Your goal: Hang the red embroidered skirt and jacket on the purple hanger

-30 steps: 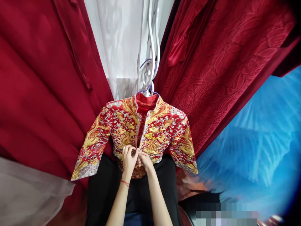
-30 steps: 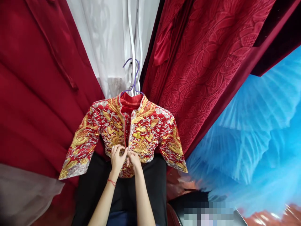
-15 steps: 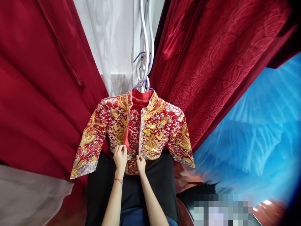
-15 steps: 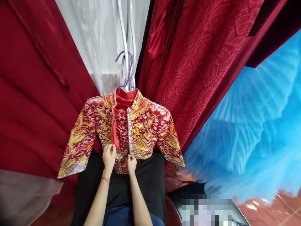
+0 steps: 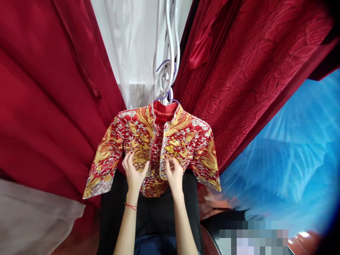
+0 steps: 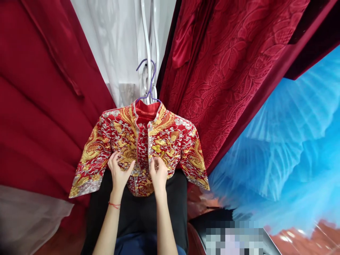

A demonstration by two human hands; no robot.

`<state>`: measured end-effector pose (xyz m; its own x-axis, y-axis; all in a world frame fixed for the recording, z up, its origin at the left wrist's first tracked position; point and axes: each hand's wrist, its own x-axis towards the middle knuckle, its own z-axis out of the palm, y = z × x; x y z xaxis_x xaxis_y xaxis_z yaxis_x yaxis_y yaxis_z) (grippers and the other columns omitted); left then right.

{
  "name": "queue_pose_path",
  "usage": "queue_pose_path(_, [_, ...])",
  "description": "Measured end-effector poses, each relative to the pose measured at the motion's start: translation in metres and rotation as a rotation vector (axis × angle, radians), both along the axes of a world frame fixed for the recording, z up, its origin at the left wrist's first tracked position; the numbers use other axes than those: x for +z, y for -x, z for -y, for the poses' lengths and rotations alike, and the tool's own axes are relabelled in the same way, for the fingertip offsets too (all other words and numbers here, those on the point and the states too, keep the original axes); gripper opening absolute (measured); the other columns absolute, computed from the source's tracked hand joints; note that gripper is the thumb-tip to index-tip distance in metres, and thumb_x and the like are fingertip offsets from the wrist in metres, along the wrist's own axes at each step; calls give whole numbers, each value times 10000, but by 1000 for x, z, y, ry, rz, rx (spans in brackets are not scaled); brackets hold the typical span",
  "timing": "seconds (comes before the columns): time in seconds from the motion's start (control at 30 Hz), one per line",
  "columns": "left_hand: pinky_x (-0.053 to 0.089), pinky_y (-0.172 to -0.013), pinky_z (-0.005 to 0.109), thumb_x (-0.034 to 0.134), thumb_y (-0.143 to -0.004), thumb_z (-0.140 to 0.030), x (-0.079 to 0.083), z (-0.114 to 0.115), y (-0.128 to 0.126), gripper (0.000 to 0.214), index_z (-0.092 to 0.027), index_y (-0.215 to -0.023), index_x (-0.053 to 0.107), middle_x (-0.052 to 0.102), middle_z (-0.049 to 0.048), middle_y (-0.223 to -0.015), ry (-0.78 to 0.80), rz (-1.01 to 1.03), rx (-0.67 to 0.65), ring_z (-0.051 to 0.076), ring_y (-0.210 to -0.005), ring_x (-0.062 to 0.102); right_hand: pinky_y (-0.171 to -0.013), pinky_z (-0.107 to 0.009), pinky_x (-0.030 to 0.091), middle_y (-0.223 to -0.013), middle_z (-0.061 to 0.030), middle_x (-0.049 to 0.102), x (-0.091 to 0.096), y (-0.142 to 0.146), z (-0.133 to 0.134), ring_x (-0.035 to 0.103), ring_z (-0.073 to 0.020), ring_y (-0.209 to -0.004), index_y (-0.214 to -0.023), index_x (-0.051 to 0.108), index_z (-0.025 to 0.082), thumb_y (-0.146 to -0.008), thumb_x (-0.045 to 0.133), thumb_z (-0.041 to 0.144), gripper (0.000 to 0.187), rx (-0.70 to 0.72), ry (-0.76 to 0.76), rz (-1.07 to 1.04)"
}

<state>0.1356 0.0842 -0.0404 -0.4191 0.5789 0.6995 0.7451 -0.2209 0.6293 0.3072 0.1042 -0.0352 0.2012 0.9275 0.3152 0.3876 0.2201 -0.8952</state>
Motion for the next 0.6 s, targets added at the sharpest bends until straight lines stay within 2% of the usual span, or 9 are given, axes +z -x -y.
queue_pose_path(0.07, [383, -1137, 559, 734, -811, -437, 17, 6, -20, 704, -208, -1399, 423, 411, 201, -1468, -66, -47, -3, 350, -1389, 418, -680, -276, 448, -765, -36, 633, 12, 3, 8, 570, -158, -678, -844, 618, 198, -939, 498, 428, 277, -57, -135, 70])
queue_pose_path(0.17, [379, -1152, 551, 707, -844, -398, 30, 8, -45, 727, -223, -1461, 365, 345, 206, -1521, -98, -60, -67, 349, -1438, 369, -686, -291, 461, -775, -46, 616, 11, 6, 12, 575, -166, -693, -831, 620, 193, -960, 475, 381, 270, 8, -145, 178])
queue_pose_path(0.27, [345, -1176, 552, 662, -884, -377, 37, -7, -47, 741, -206, -1509, 301, 286, 223, -1557, -103, -9, -45, 346, -1477, 306, -751, -324, 485, -865, -72, 632, 14, -2, 3, 601, -188, -786, -877, 630, 190, -969, 478, 357, 244, -22, -235, 221])
queue_pose_path(0.33, [283, -1205, 548, 594, -932, -351, 49, -24, -32, 679, -175, -1514, 292, 263, 238, -1567, -145, 30, 36, 335, -1497, 261, -809, -362, 487, -900, -83, 632, 32, -17, -9, 595, -208, -855, -907, 633, 192, -965, 502, 352, 215, -163, -393, 236])
queue_pose_path(0.4, [226, -1227, 526, 509, -976, -322, 68, -43, -5, 590, -144, -1504, 313, 259, 247, -1574, -213, 49, 120, 314, -1506, 239, -867, -404, 476, -942, -99, 630, 60, -37, -23, 577, -231, -928, -950, 635, 189, -958, 527, 354, 197, -342, -564, 263])
queue_pose_path(0.47, [204, -1234, 497, 496, -982, -326, 90, -59, 27, 575, -127, -1496, 332, 277, 242, -1578, -266, 42, 179, 299, -1502, 252, -953, -459, 438, -1047, -137, 613, 91, -60, -37, 545, -265, -1052, -1050, 628, 173, -955, 545, 378, 242, -507, -672, 307])
queue_pose_path(0.53, [216, -1225, 488, 579, -942, -373, 108, -72, 59, 629, -125, -1479, 364, 373, 227, -1541, -274, 8, 198, 306, -1470, 317, -1014, -515, 388, -1195, -176, 567, 117, -82, -50, 487, -306, -1173, -1194, 593, 166, -946, 551, 452, 381, -583, -677, 388])
queue_pose_path(0.6, [292, -1186, 460, 601, -929, -411, 118, -81, 83, 554, -147, -1399, 474, 542, 185, -1410, -223, -43, 115, 291, -1363, 468, -1013, -545, 374, -1254, -177, 550, 133, -100, -61, 475, -329, -1198, -1283, 551, 187, -941, 518, 544, 496, -507, -592, 511])
